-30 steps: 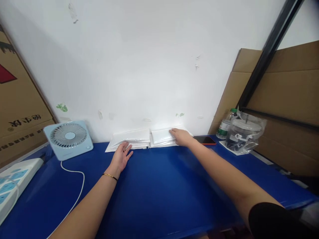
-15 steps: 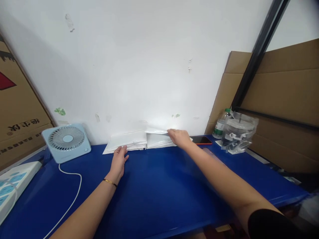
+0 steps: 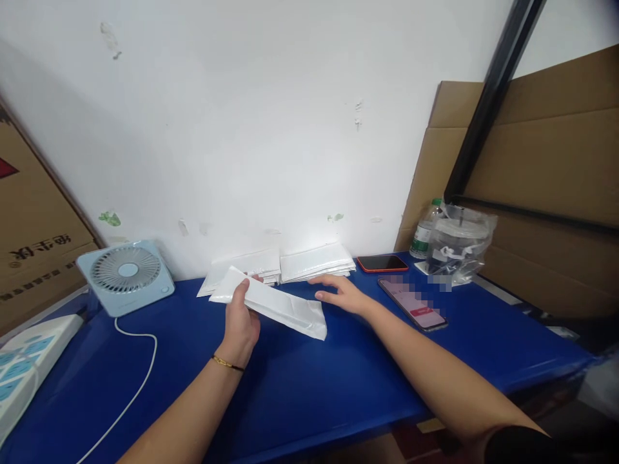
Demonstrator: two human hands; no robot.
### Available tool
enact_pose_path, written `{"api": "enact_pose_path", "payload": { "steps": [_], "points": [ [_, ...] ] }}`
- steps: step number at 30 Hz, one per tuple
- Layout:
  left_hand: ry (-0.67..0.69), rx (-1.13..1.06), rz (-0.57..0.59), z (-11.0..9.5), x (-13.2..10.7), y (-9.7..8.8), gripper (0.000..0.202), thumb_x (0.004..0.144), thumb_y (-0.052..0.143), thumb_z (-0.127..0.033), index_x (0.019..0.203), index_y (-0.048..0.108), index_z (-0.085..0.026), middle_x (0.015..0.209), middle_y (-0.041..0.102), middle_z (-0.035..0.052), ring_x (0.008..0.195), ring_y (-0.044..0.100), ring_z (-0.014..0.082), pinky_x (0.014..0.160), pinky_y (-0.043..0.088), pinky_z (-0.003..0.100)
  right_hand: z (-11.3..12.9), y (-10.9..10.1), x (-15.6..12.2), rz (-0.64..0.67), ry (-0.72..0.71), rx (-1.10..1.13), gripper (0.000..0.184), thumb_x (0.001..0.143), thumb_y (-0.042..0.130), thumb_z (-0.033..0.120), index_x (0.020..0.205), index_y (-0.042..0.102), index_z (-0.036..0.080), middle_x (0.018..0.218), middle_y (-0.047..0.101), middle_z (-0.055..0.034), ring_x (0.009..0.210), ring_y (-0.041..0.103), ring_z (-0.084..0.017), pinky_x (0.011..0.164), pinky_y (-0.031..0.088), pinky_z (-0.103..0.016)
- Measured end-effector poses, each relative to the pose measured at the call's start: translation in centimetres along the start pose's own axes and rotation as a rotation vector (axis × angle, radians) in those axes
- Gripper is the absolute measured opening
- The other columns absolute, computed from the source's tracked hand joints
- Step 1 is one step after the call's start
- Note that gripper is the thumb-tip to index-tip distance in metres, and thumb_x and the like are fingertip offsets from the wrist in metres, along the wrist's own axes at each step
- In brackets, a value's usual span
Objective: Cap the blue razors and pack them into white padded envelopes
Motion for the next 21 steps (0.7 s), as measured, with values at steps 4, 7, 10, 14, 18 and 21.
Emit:
{"api": "enact_pose_path", "payload": {
  "steps": [4, 7, 10, 14, 18, 21],
  "points": [
    [0.134, 0.050, 0.059, -2.1, -0.6, 2.5, 0.034, 0.071, 0.068, -0.028, 0.103, 0.061, -0.018, 0.096, 0.067, 0.0049, 0.096, 0.062, 0.0203, 0.091, 0.047, 0.036, -2.9, 0.1, -0.5, 0.311, 0.092, 0.061, 0.103, 0.053, 0.077, 0.051, 0.141, 0.028, 0.026, 0.145, 0.032, -0.0083, 0.132, 0.029, -0.029, 0.109, 0.023, -0.043],
    [0.188, 0.059, 0.112, -3.6, -1.3, 4.2, 0.035, 0.070, 0.069, -0.028, 0.102, 0.062, -0.018, 0.096, 0.067, 0.0051, 0.096, 0.062, 0.0216, 0.090, 0.047, 0.039, -3.4, 0.9, -0.8, 0.392, 0.104, -0.010, 0.119, 0.042, 0.082, 0.050, 0.143, 0.021, 0.027, 0.150, 0.019, -0.0088, 0.137, 0.013, -0.032, 0.111, 0.011, -0.047],
    [0.234, 0.048, 0.143, -4.9, -1.8, 5.3, 0.035, 0.070, 0.069, -0.028, 0.103, 0.062, -0.019, 0.098, 0.066, 0.0049, 0.096, 0.062, 0.0212, 0.090, 0.047, 0.038, -2.6, 1.4, -0.7, 0.363, 0.071, -0.073, 0.120, 0.042, 0.080, 0.053, 0.143, 0.022, 0.025, 0.148, 0.022, -0.0107, 0.137, 0.011, -0.033, 0.111, 0.009, -0.048],
    [0.276, 0.048, 0.169, -5.4, -2.2, 5.9, 0.034, 0.070, 0.068, -0.027, 0.103, 0.062, -0.019, 0.096, 0.067, 0.0035, 0.094, 0.063, 0.0195, 0.089, 0.048, 0.036, -1.4, 2.5, -0.2, 0.263, 0.015, -0.137, 0.108, 0.046, 0.076, 0.059, 0.138, 0.034, 0.023, 0.140, 0.038, -0.0116, 0.131, 0.026, -0.034, 0.106, 0.020, -0.048],
    [0.259, 0.060, 0.151, -4.4, -2.4, 5.8, 0.035, 0.069, 0.068, -0.026, 0.102, 0.062, -0.019, 0.090, 0.068, 0.0022, 0.091, 0.063, 0.0181, 0.085, 0.049, 0.033, -0.3, 4.4, 0.7, 0.152, -0.056, -0.187, 0.075, 0.052, 0.075, 0.056, 0.116, 0.057, 0.021, 0.110, 0.059, -0.0084, 0.105, 0.052, -0.029, 0.089, 0.039, -0.039],
    [0.250, 0.056, 0.148, -4.5, -2.3, 5.7, 0.033, 0.069, 0.068, -0.026, 0.099, 0.063, -0.017, 0.088, 0.067, 0.0026, 0.087, 0.063, 0.0176, 0.082, 0.050, 0.033, 0.3, 5.3, 1.0, 0.157, -0.098, -0.192, 0.049, 0.061, 0.073, 0.048, 0.100, 0.062, 0.021, 0.097, 0.061, -0.0050, 0.093, 0.056, -0.024, 0.080, 0.042, -0.033]
  ]
}}
Point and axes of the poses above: each hand's wrist, its own x-axis towards the middle knuckle, its own y-axis out of the palm, z = x × y, the point moved 5 cm from there along x, towards the middle knuckle
